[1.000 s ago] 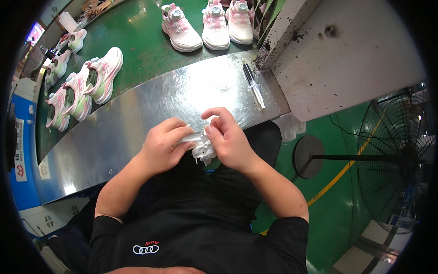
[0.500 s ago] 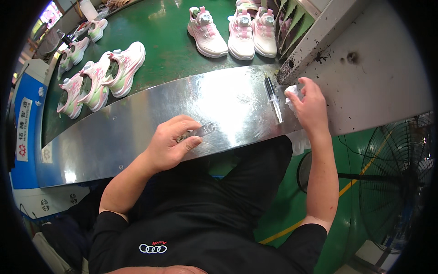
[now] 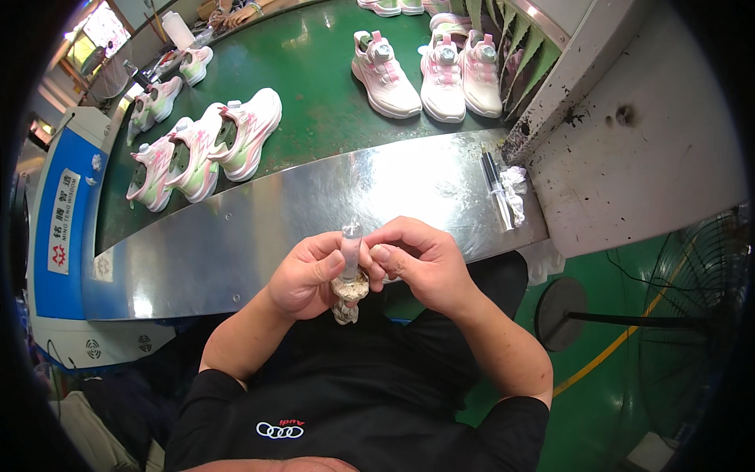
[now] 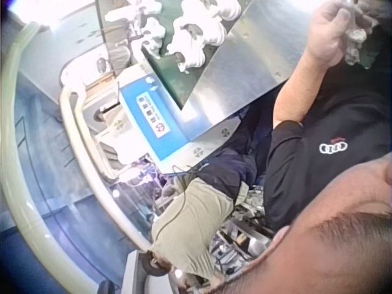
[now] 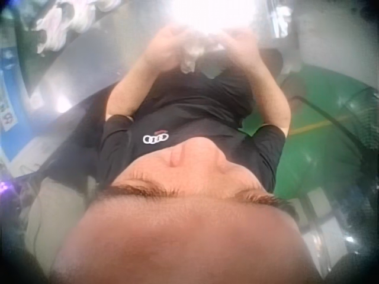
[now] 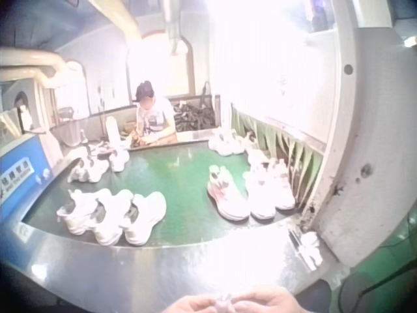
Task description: The person fills a syringe with liquid from a bottle and wipes the syringe with a cloth. The person then picks up sneakers from a conveyor belt one at a time, applies the liquid along the seams of the shoes using the syringe, and places them back on the conveyor belt.
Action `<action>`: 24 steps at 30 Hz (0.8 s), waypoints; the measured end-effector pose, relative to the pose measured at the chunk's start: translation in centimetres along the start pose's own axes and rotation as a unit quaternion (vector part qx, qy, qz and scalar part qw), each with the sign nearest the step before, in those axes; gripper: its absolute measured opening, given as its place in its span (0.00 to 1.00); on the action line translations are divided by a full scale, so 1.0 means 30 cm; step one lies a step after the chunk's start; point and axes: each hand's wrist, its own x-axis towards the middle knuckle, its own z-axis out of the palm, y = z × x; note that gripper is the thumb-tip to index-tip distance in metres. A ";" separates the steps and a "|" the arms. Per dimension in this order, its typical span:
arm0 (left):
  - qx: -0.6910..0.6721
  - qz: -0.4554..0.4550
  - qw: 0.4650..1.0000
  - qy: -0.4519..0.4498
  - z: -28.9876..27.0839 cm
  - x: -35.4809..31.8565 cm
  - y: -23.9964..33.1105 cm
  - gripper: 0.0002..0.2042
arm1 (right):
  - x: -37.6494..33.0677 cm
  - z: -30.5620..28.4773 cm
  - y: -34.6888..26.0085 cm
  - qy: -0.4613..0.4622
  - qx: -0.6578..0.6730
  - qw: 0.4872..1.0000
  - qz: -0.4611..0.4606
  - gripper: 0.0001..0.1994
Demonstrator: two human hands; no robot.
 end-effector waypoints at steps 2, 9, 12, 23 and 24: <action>0.013 0.010 1.000 -0.001 0.001 -0.007 0.002 0.15 | 0.000 0.001 0.003 -0.002 0.010 1.000 -0.004 0.04; 0.124 0.048 0.991 0.030 0.023 -0.010 0.011 0.15 | -0.017 -0.032 -0.040 0.090 -0.081 0.987 -0.110 0.03; 0.213 0.007 0.977 0.030 0.050 -0.020 0.041 0.15 | -0.033 -0.009 -0.080 0.083 -0.038 0.983 -0.157 0.04; 0.319 0.035 0.946 0.046 0.070 -0.014 0.019 0.12 | -0.078 0.014 -0.101 0.064 -0.050 0.984 -0.157 0.05; 0.323 0.042 0.944 0.050 0.072 -0.014 0.017 0.11 | -0.079 0.016 -0.100 0.063 -0.049 0.984 -0.157 0.05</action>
